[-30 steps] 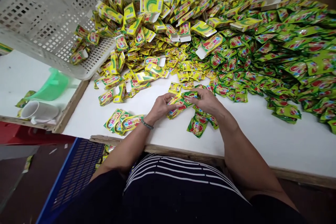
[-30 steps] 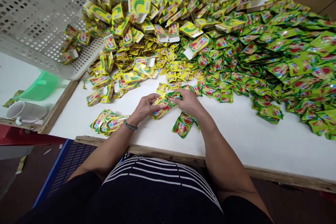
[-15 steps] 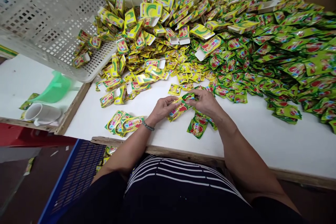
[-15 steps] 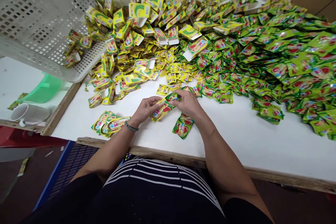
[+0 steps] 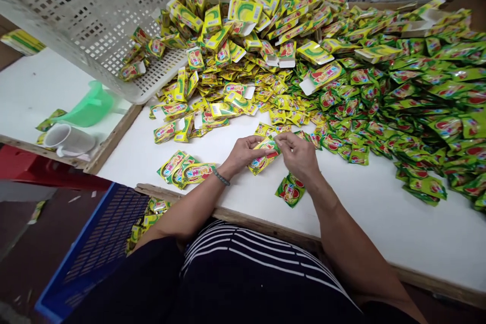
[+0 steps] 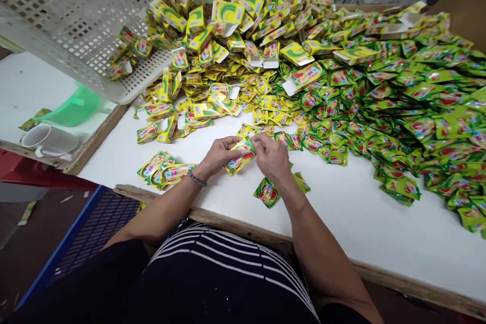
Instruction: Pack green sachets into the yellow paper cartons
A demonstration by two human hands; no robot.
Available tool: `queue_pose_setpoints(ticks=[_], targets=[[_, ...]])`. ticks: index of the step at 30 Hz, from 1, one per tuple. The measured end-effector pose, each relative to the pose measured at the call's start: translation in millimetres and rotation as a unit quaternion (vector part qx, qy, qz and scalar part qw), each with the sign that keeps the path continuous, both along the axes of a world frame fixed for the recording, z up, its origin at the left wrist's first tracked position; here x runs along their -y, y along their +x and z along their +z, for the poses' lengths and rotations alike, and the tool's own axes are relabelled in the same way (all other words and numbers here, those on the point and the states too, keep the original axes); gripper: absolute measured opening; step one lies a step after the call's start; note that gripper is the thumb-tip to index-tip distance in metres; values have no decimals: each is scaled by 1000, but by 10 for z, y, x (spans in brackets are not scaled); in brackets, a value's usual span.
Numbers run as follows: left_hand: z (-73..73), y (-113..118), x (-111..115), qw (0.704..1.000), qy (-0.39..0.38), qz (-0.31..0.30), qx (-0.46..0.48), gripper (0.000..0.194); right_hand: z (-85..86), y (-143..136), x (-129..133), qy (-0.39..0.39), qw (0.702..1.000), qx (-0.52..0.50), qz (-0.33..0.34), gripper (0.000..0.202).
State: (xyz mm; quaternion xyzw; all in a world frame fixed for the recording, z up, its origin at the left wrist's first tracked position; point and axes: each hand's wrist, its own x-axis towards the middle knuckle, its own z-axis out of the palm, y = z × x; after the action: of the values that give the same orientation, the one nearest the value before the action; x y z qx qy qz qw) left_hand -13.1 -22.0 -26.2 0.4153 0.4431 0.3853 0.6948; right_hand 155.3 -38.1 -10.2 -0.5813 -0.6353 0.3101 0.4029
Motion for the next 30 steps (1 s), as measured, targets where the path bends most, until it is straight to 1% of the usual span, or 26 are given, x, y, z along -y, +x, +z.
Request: queue_pose_setpoints(ticks=[2,4,5,6,8,9,10,12,14,15,16,18,20,21,22,24,25,30], targets=[[-22,-14,6,1000,12,1,-3,56,18,-52,22,-3,999,25,25,20],[-23,-28,11,999,31,-2,-15,59,17,-73,25,-14,999,-10,38,27],[-15,-31,12,999,42,-1,-19,63,9,-70,19,-8,999,-40,25,31],[-5,-30,12,998,53,4,-19,67,-5,-63,9,7,998,-70,-1,33],[23,-20,10,997,68,21,-3,71,-47,-50,-15,47,991,-106,-64,33],[40,-15,11,997,70,31,9,71,-74,-51,-26,53,989,-115,-79,32],[59,-12,13,997,69,40,21,69,-103,-59,-34,42,989,-125,-72,31],[101,-17,22,996,59,47,39,64,-156,-89,-38,-14,987,-157,-9,31],[146,-33,37,997,41,33,49,60,-191,-117,-30,-66,979,-184,61,30],[164,-43,44,998,32,21,52,60,-199,-123,-25,-80,975,-190,83,30],[178,-50,49,998,24,7,53,60,-201,-123,-21,-88,972,-198,90,29],[190,-55,55,998,17,-14,53,59,-187,-109,-21,-95,968,-221,75,28],[184,-49,53,998,19,-17,49,60,-156,-87,-27,-100,966,-233,51,37],[180,-45,51,999,21,-9,44,61,-137,-78,-31,-101,968,-225,49,41],[176,-41,49,999,25,4,37,62,-119,-69,-35,-101,970,-211,60,40],[175,-37,46,999,31,32,16,63,-90,-59,-37,-92,975,-184,85,33],[177,-36,45,998,35,42,4,62,-81,-58,-37,-84,976,-178,87,31],[190,-25,52,998,39,51,-25,58,-79,-77,-28,-61,983,-167,45,28]])
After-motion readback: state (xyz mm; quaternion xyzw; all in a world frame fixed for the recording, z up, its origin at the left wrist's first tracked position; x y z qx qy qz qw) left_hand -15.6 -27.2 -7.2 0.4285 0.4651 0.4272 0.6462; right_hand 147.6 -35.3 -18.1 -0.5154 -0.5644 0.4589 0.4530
